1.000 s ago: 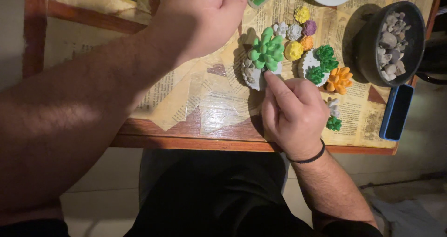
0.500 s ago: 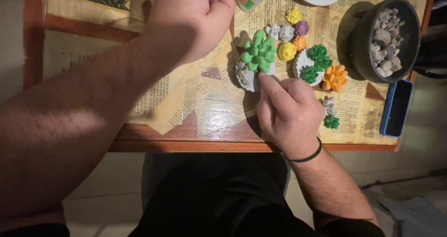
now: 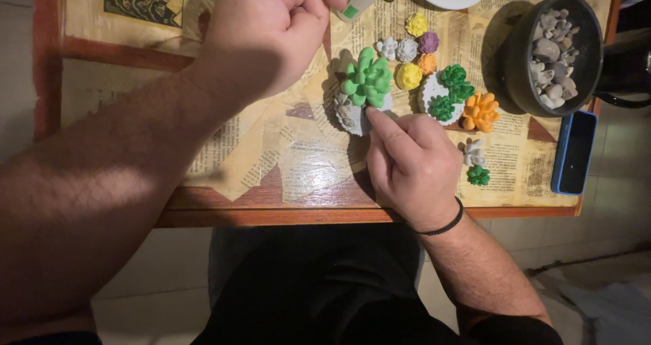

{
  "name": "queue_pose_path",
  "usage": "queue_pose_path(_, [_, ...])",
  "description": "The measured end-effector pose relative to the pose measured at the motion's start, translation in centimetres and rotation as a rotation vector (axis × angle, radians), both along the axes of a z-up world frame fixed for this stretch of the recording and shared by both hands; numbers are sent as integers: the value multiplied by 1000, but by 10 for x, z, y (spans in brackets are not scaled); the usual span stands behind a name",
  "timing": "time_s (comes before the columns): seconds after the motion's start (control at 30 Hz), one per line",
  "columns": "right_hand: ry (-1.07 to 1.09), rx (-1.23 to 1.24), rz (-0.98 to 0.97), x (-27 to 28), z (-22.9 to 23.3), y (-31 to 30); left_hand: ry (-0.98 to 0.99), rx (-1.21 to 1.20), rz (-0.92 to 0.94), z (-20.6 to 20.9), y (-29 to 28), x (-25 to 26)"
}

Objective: Decorating a candle base by gluing small wax succulents and stones onto it to create an arrangement.

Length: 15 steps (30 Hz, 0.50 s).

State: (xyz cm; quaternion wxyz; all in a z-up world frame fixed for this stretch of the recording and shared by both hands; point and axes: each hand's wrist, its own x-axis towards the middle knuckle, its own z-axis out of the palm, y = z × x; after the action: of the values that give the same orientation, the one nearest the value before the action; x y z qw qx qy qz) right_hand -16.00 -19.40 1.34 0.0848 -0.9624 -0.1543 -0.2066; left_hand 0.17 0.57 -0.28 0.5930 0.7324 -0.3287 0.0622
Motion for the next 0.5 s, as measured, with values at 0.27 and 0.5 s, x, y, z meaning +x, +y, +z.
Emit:
queue_pose_path(0.27, [46, 54, -6, -1, 11, 4, 74, 176, 95, 19, 6, -7])
queue_pose_path(0.5, [-1, 95, -81, -15, 36, -24, 371, 219, 165, 39, 3, -19])
